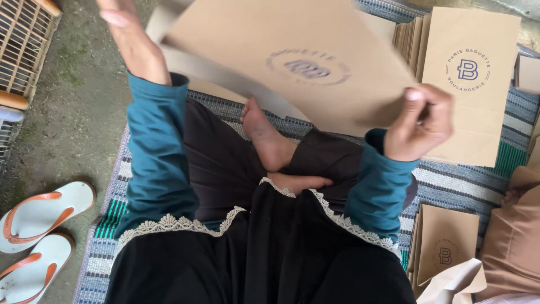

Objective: The person assembles flat paper bags by applying glue to the center seam with a small brush, folding and pressing the sides to form the bag, and then folding the bottom flaps to create a base. The finished bags are placed aside.

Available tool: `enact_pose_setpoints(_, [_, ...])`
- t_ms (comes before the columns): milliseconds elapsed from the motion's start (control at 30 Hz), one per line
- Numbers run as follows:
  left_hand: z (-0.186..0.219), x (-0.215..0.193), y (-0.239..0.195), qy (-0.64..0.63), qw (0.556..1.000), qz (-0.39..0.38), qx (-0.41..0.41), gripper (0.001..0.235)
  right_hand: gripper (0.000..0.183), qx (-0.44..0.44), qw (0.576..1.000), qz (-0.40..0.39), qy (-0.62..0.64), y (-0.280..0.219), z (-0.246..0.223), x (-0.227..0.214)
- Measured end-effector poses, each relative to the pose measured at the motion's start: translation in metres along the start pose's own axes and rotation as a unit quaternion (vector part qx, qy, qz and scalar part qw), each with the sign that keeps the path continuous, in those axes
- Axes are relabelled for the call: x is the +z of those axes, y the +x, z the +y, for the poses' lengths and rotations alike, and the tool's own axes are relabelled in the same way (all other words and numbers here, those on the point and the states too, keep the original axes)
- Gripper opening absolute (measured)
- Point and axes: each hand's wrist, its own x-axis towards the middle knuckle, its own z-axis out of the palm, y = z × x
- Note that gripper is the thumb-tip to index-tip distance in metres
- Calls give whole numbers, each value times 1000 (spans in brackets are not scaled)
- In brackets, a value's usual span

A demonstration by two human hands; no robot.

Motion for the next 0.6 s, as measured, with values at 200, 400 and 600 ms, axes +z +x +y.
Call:
enact_pose_setpoints(200, [-102,-19,-42,-22,986,80,-146,77,32,-56,996,63,-42,37,-1,-12])
enact_pose_setpoints(400, [-191,12,-109,-96,940,58,-321,104,40,-4,996,88,-15,41,18,-12])
enact_pose_setpoints(600, [-155,52,-114,-110,820,-149,-541,104,33,93,987,87,95,20,83,-2])
